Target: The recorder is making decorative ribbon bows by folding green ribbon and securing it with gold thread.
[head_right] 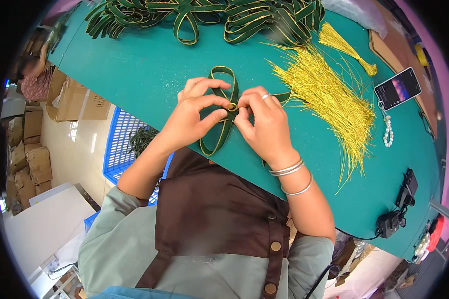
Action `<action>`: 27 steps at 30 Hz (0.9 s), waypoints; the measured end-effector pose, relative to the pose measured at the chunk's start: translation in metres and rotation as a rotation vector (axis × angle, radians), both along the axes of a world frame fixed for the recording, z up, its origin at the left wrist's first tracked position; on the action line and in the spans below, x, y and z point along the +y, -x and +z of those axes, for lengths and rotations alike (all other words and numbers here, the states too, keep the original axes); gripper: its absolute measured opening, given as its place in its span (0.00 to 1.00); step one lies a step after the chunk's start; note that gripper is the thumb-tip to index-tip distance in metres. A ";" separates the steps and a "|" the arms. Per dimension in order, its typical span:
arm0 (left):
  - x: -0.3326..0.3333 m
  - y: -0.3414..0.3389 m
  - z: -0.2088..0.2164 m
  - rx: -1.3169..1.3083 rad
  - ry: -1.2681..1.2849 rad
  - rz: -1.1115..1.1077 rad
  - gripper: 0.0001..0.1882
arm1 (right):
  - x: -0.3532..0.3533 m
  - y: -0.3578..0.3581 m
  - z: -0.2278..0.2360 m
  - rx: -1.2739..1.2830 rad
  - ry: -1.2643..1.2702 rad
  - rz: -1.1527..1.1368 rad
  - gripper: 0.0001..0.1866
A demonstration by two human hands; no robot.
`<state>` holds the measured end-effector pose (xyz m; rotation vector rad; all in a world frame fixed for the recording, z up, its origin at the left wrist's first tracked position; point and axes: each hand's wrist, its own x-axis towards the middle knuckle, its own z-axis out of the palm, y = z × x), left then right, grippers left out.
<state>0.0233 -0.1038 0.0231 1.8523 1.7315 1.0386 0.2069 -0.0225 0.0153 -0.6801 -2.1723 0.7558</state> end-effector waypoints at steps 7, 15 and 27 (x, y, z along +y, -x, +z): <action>0.008 -0.008 0.002 0.160 -0.087 -0.035 0.06 | 0.000 -0.003 0.005 0.038 0.086 -0.030 0.08; 0.014 -0.015 -0.007 0.066 -0.097 -0.040 0.05 | 0.006 -0.007 0.004 0.083 0.146 -0.042 0.07; 0.015 -0.014 -0.015 0.016 -0.163 0.013 0.03 | 0.010 -0.009 0.005 0.058 0.214 0.005 0.07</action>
